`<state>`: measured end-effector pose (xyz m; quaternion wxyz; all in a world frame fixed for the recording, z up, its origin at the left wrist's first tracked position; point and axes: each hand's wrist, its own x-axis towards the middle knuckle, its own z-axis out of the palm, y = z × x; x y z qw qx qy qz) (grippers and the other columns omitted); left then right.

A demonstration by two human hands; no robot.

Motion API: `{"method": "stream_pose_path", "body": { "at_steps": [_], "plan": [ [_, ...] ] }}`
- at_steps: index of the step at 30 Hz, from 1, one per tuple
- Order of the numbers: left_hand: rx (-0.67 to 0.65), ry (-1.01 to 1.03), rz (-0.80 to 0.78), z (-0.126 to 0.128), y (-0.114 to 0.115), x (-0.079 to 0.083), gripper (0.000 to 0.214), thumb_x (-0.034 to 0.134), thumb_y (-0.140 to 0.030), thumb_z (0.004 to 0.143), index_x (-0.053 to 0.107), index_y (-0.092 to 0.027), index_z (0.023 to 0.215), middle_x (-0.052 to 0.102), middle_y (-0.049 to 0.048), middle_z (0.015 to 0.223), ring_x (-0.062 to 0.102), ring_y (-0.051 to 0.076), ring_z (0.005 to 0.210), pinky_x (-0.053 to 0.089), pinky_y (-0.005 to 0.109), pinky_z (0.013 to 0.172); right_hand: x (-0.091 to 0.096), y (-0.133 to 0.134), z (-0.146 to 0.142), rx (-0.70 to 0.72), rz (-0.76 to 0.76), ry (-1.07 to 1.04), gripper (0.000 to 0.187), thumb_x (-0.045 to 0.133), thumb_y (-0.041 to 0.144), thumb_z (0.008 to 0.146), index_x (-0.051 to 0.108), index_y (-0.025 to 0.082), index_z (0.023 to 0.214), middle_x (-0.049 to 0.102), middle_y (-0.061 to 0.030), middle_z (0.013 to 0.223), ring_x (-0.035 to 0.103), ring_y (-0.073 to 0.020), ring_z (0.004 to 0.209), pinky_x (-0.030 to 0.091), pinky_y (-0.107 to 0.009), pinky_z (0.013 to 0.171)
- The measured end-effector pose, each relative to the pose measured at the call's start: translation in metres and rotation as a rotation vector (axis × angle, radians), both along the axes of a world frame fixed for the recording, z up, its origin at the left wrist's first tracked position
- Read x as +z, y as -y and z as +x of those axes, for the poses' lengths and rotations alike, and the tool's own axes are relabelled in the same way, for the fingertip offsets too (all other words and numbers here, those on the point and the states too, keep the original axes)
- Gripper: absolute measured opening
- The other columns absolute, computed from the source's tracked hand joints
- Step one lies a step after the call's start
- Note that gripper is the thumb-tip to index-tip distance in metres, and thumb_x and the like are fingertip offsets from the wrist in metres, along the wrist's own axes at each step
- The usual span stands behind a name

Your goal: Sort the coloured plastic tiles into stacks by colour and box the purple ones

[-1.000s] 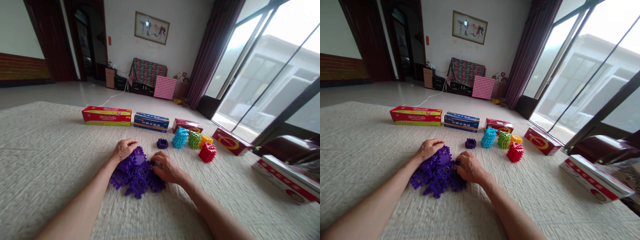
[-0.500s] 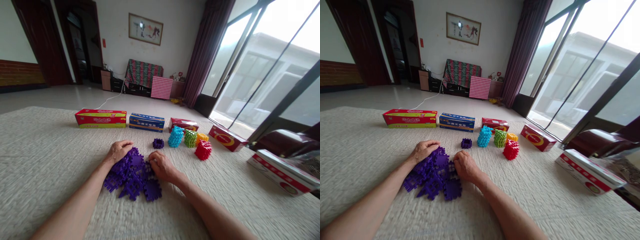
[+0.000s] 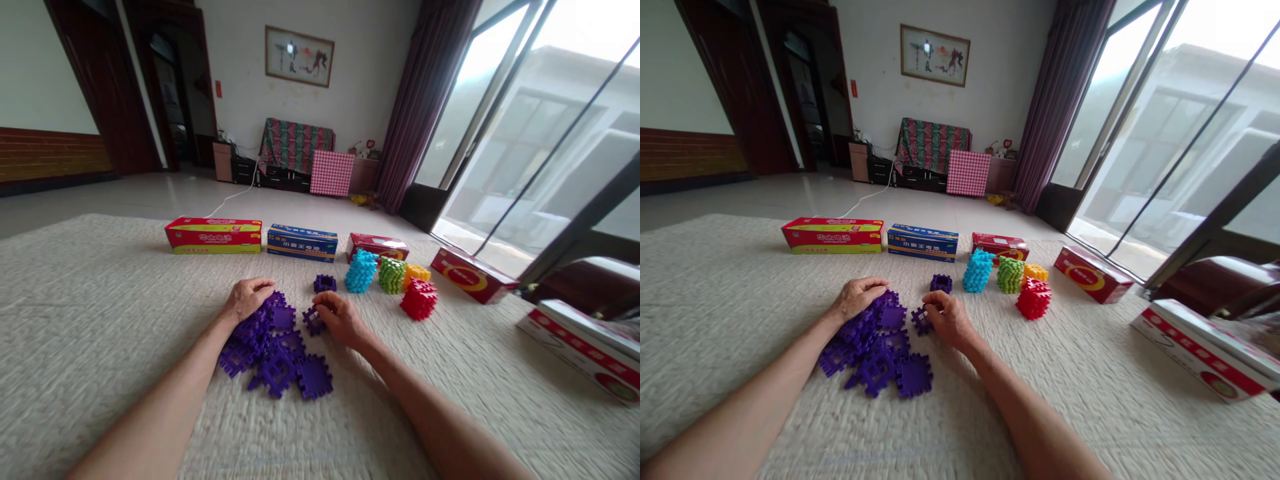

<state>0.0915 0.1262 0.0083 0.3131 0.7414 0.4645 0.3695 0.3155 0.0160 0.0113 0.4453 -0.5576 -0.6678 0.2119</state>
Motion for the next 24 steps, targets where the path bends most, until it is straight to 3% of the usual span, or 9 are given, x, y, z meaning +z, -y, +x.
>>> {"method": "stream_pose_path", "body": {
  "at_steps": [5,8,14,18,21,24],
  "plan": [
    [-0.016,0.009,0.011,-0.001,-0.003,-0.003,0.037,0.056,-0.044,0.071,0.073,-0.019,0.092,0.074,0.0037,0.097,0.067,0.022,0.094,0.049,0.029,0.088,0.002,-0.004,0.003,-0.033,0.160,-0.099,0.014,0.052,0.022,0.079,0.062,0.018,0.089,0.064,-0.0013,0.078,0.058,-0.0127,0.067,0.046,-0.025,0.064],
    [-0.024,0.017,0.019,-0.001,-0.003,-0.004,0.037,0.056,-0.044,0.071,0.073,-0.018,0.092,0.074,0.0039,0.096,0.067,0.022,0.094,0.049,0.030,0.088,0.007,-0.001,0.004,-0.010,0.268,-0.038,0.010,0.051,0.017,0.077,0.060,0.019,0.082,0.065,-0.0025,0.081,0.060,-0.0151,0.076,0.047,-0.029,0.074],
    [-0.008,0.024,0.007,0.000,0.000,-0.001,0.037,0.057,-0.043,0.069,0.074,-0.018,0.090,0.075,0.0035,0.093,0.067,0.022,0.091,0.049,0.030,0.086,0.012,0.005,0.010,0.061,0.248,0.089,0.021,0.043,0.007,0.066,0.057,0.020,0.074,0.063,0.0005,0.072,0.059,-0.0133,0.069,0.046,-0.026,0.070],
    [-0.002,0.035,0.002,0.001,0.002,0.001,0.037,0.057,-0.043,0.068,0.074,-0.018,0.089,0.075,0.0034,0.093,0.067,0.023,0.091,0.050,0.030,0.084,0.013,0.003,0.009,0.017,0.301,0.160,0.021,0.045,0.008,0.071,0.060,0.020,0.079,0.064,0.0001,0.074,0.060,-0.0133,0.069,0.046,-0.025,0.069],
    [-0.002,0.038,0.001,0.002,0.002,0.001,0.037,0.057,-0.043,0.068,0.074,-0.018,0.089,0.075,0.0034,0.093,0.067,0.023,0.092,0.050,0.030,0.084,0.008,-0.001,0.009,-0.045,0.377,0.130,0.022,0.043,0.007,0.073,0.059,0.020,0.080,0.067,-0.0019,0.082,0.063,-0.0153,0.079,0.047,-0.028,0.076],
    [-0.003,0.037,-0.003,0.001,0.001,0.000,0.036,0.057,-0.043,0.069,0.074,-0.018,0.090,0.075,0.0034,0.093,0.067,0.023,0.093,0.050,0.030,0.084,0.003,-0.002,0.013,-0.033,0.349,0.160,0.024,0.042,0.004,0.070,0.056,0.020,0.080,0.065,-0.0029,0.084,0.063,-0.0166,0.084,0.047,-0.031,0.080]
  ]
}}
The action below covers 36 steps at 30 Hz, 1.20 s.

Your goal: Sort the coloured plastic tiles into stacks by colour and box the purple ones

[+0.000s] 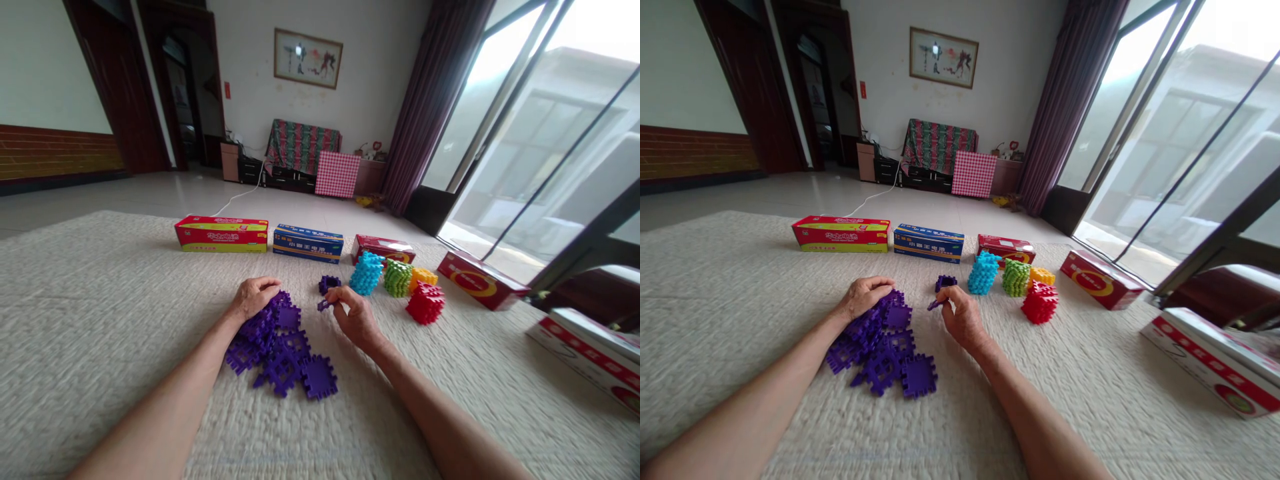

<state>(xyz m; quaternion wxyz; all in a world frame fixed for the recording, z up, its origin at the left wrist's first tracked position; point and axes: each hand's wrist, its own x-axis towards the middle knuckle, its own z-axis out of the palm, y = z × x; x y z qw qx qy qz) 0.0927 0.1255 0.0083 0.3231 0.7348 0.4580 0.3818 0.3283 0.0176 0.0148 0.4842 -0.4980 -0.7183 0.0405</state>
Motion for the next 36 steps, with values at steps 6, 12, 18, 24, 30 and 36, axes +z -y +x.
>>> {"method": "stream_pose_path", "body": {
  "at_steps": [6,12,18,24,30,36],
  "plan": [
    [-0.003,-0.006,0.003,-0.001,-0.001,-0.001,0.036,0.056,-0.043,0.070,0.074,-0.019,0.090,0.075,0.0031,0.091,0.067,0.022,0.092,0.050,0.029,0.084,0.008,0.012,0.004,0.114,-0.086,0.174,0.033,0.048,0.005,0.060,0.053,0.021,0.088,0.058,-0.0055,0.096,0.056,-0.0202,0.092,0.045,-0.035,0.084],
    [-0.002,-0.001,0.002,-0.001,0.001,0.000,0.034,0.057,-0.042,0.070,0.074,-0.020,0.089,0.075,0.0024,0.091,0.067,0.022,0.091,0.051,0.029,0.084,0.010,0.018,0.002,0.060,-0.151,0.272,0.025,0.052,0.013,0.065,0.051,0.020,0.090,0.054,-0.0062,0.093,0.052,-0.0215,0.088,0.043,-0.037,0.082],
    [-0.010,0.012,-0.002,-0.001,0.000,-0.001,0.034,0.058,-0.042,0.070,0.073,-0.019,0.091,0.075,0.0035,0.093,0.067,0.022,0.092,0.051,0.030,0.085,0.000,0.017,0.002,0.023,-0.190,0.335,0.028,0.054,0.014,0.063,0.051,0.019,0.090,0.052,-0.0051,0.088,0.050,-0.0201,0.082,0.043,-0.035,0.078],
    [-0.022,0.000,0.012,-0.002,-0.002,-0.004,0.033,0.057,-0.042,0.072,0.073,-0.020,0.092,0.074,0.0027,0.096,0.067,0.022,0.094,0.049,0.030,0.088,-0.001,0.017,0.002,0.043,-0.148,0.275,0.028,0.054,0.012,0.062,0.051,0.020,0.089,0.052,-0.0048,0.090,0.050,-0.0192,0.083,0.042,-0.034,0.078],
    [-0.029,-0.005,0.015,-0.002,-0.001,-0.005,0.032,0.056,-0.042,0.074,0.073,-0.021,0.092,0.074,0.0023,0.096,0.067,0.022,0.095,0.049,0.030,0.089,0.004,0.020,0.000,0.066,-0.155,0.194,0.026,0.055,0.012,0.065,0.049,0.020,0.089,0.053,-0.0061,0.094,0.052,-0.0201,0.089,0.043,-0.035,0.083],
    [-0.027,-0.015,0.008,-0.003,0.000,-0.004,0.032,0.056,-0.041,0.074,0.073,-0.021,0.093,0.074,0.0023,0.096,0.067,0.021,0.094,0.049,0.030,0.088,0.006,0.021,-0.001,0.059,-0.163,0.151,0.026,0.055,0.012,0.066,0.050,0.020,0.090,0.053,-0.0063,0.095,0.053,-0.0206,0.089,0.044,-0.036,0.083]
  ]
}}
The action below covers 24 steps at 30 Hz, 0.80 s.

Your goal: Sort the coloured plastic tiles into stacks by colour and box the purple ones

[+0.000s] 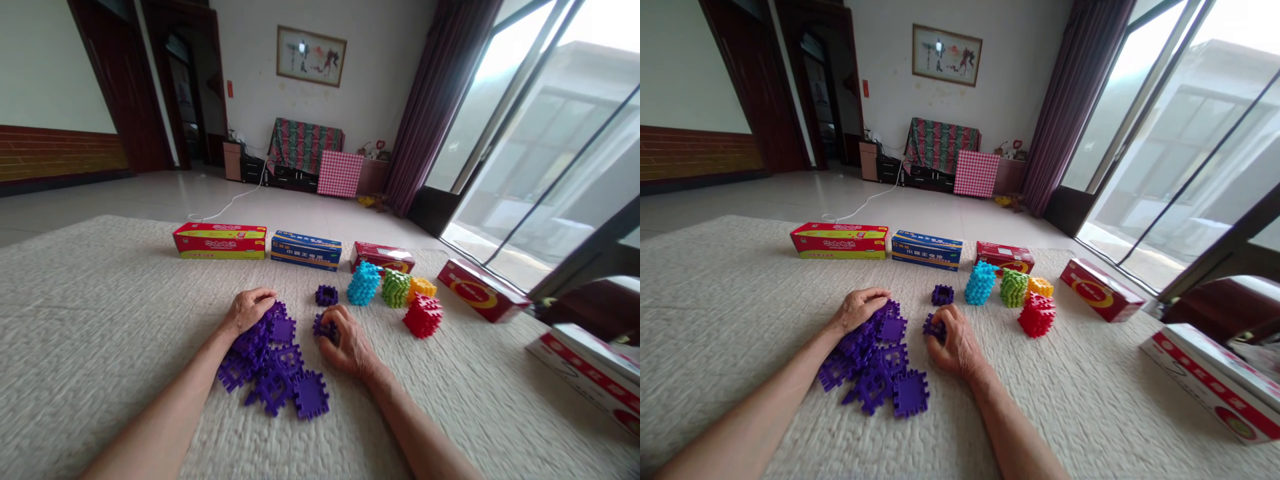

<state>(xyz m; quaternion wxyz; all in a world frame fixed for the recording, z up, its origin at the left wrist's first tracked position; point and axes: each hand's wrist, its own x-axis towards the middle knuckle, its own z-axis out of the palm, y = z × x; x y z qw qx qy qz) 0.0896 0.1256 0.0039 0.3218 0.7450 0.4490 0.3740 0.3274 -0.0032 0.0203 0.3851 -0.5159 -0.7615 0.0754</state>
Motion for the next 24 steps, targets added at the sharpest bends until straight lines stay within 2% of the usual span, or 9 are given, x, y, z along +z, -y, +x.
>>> {"method": "stream_pose_path", "body": {
  "at_steps": [11,24],
  "plan": [
    [0.003,-0.024,-0.024,-0.0015,0.0033,0.0046,0.033,0.056,-0.043,0.074,0.072,-0.021,0.093,0.074,0.0026,0.097,0.066,0.022,0.096,0.048,0.031,0.090,-0.0008,-0.0006,0.0016,-0.019,-0.041,-0.052,0.026,0.056,0.013,0.067,0.050,0.021,0.091,0.053,-0.0062,0.096,0.054,-0.0210,0.091,0.044,-0.037,0.085],
    [0.016,-0.026,-0.036,-0.0034,0.0043,0.0031,0.035,0.056,-0.045,0.073,0.072,-0.021,0.092,0.074,0.0030,0.097,0.065,0.023,0.099,0.048,0.033,0.092,-0.0016,0.0017,0.0036,-0.015,-0.009,-0.130,0.026,0.055,0.011,0.066,0.050,0.021,0.090,0.054,-0.0054,0.096,0.054,-0.0199,0.090,0.046,-0.034,0.084]
  ]
}}
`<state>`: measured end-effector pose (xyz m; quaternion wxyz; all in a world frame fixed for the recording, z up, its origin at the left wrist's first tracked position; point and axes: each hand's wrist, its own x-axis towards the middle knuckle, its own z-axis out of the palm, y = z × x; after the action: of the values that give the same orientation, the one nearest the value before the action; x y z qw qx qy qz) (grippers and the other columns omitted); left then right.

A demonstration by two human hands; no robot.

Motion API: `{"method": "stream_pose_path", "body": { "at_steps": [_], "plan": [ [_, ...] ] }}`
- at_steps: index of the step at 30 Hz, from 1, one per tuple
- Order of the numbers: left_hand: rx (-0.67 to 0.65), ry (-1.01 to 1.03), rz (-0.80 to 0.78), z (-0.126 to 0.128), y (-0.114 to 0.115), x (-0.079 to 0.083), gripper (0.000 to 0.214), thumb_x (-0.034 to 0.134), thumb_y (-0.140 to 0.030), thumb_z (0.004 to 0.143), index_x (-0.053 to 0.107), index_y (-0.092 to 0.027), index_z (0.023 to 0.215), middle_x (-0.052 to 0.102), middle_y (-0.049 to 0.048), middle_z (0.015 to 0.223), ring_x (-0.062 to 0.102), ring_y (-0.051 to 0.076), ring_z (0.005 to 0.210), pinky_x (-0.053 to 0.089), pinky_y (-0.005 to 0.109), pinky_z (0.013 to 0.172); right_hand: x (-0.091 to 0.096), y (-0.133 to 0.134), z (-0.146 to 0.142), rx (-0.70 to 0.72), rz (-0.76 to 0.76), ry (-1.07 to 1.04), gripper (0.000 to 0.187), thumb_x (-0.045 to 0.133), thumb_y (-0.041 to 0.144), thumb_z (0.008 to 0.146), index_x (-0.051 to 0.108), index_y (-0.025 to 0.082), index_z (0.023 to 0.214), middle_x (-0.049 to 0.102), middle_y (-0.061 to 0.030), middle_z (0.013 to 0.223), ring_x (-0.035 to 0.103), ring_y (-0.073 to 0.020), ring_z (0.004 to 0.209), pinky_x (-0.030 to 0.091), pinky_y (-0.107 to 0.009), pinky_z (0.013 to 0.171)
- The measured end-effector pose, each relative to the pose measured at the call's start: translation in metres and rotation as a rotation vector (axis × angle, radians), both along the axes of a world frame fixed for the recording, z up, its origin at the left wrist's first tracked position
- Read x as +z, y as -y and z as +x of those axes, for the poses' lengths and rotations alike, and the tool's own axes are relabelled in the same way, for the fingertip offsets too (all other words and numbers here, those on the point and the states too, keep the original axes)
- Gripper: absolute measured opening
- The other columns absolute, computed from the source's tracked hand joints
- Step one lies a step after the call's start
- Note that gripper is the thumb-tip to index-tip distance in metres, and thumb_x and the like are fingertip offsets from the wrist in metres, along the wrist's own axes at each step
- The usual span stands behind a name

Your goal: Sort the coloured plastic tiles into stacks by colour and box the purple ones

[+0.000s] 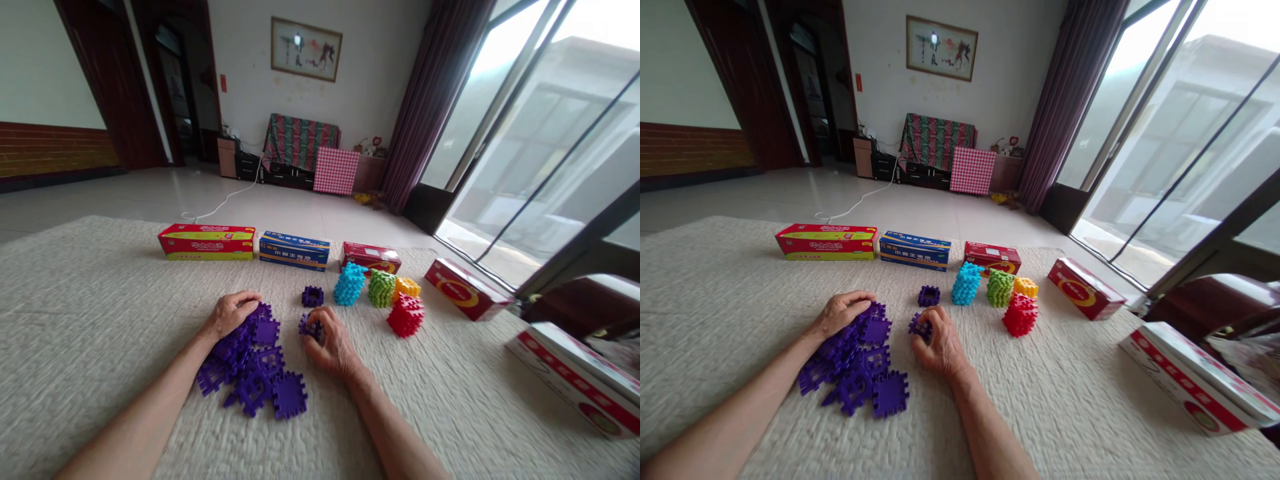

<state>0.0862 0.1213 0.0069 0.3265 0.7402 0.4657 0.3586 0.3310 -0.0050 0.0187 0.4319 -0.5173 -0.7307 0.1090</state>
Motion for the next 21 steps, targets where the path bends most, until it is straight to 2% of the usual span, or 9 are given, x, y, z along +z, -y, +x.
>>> {"method": "stream_pose_path", "body": {
  "at_steps": [13,21],
  "plan": [
    [-0.008,0.022,0.015,-0.0016,0.0029,0.0006,0.032,0.056,-0.043,0.072,0.073,-0.022,0.090,0.074,0.0028,0.095,0.066,0.022,0.095,0.048,0.033,0.091,-0.0036,-0.0005,0.0010,-0.003,-0.001,-0.009,0.025,0.056,0.013,0.068,0.052,0.021,0.091,0.054,-0.0050,0.098,0.054,-0.0191,0.091,0.045,-0.034,0.085],
    [0.044,0.031,0.011,0.0004,0.0049,0.0024,0.029,0.055,-0.042,0.071,0.073,-0.024,0.083,0.075,0.0024,0.093,0.067,0.021,0.095,0.048,0.032,0.093,-0.0067,-0.0023,0.0022,-0.146,0.019,-0.082,0.018,0.054,0.017,0.068,0.056,0.020,0.085,0.058,-0.0036,0.090,0.055,-0.0174,0.084,0.046,-0.031,0.077]
  ]
}}
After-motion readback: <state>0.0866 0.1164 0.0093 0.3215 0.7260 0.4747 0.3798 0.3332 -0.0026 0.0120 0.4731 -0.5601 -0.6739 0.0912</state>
